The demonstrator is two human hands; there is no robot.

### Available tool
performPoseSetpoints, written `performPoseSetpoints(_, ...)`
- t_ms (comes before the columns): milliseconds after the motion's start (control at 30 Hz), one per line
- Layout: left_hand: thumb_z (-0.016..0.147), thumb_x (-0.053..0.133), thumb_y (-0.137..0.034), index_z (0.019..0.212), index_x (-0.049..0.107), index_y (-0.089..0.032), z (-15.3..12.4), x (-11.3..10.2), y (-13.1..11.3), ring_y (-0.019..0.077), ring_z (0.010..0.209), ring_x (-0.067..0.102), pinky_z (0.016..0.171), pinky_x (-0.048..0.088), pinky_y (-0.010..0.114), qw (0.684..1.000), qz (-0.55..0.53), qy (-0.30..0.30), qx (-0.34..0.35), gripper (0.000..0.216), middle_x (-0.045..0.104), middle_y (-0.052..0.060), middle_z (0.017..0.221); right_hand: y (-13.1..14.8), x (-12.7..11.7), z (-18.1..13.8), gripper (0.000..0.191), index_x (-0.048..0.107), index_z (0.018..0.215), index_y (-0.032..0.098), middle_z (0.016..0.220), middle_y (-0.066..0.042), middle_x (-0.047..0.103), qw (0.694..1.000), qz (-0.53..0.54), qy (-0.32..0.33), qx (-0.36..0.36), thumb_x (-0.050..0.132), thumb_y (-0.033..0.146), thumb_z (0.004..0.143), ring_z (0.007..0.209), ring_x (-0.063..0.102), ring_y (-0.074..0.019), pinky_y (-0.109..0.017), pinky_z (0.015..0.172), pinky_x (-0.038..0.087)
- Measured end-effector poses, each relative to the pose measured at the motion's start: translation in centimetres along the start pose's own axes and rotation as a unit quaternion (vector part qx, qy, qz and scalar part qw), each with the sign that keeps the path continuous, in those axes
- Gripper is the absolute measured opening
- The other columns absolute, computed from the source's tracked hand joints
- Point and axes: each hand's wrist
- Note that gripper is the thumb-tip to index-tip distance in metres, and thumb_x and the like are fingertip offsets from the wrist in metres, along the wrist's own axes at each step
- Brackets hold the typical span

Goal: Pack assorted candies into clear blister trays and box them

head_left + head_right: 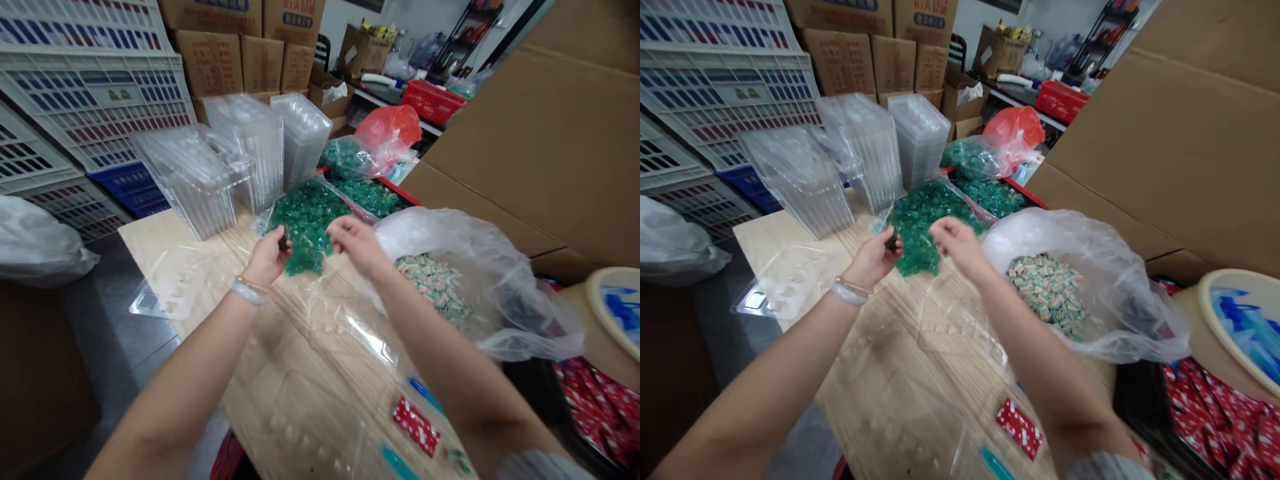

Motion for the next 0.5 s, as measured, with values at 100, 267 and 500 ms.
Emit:
performPoseSetpoints(100,0.079,0.047,-0.015,0.085,0.054,-0.015,-1.0,-1.8,-0.7,0.0067,0.047,0.047,0.042,0.035,0.016,0.994,0.093,0.065,0.003,0.009,0.051,-0.001,0.059,-1.0,-6.1,4.7,0.031,0.052,0.066,0.014,0.054,0.001,0.046,0.947,-0.285,-0.142,0.027,0.039,0.036,0.084,0.050,0.042,-0.0081,-0.024,0.052,0.034)
performPoseSetpoints(267,0.075,0.056,-0.023,0.088,0.057,-0.014,-4.3,-4.9,0.1,0.0044,0.046,0.042,0.041,0.031,0.014,0.985,0.129,0.111,-0.030,0.015,0.045,-0.003,0.057,-3.5,-10.3,8.4,0.012,0.058,0.085,0.009,0.080,-0.010,0.055,0.887,-0.442,-0.132,0.020,0.050,0.014,0.077,0.077,0.050,-0.0156,-0.031,0.068,0.032)
performPoseSetpoints(500,0.067,0.061,-0.050,0.068,0.052,-0.014,-8.8,-8.6,2.7,0.0017,0.035,0.024,0.034,0.017,0.014,0.985,0.113,0.057,-0.121,0.037,0.030,-0.008,0.043,-3.9,1.3,1.9,0.020,0.062,0.083,0.017,0.085,-0.010,0.059,0.853,-0.497,0.134,-0.090,0.052,0.034,0.080,0.083,0.054,-0.0217,-0.029,0.065,0.037)
Point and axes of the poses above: each hand's wrist, its own z-axis towards the middle knuckle, its own x-axis out of the palm, y = z × x
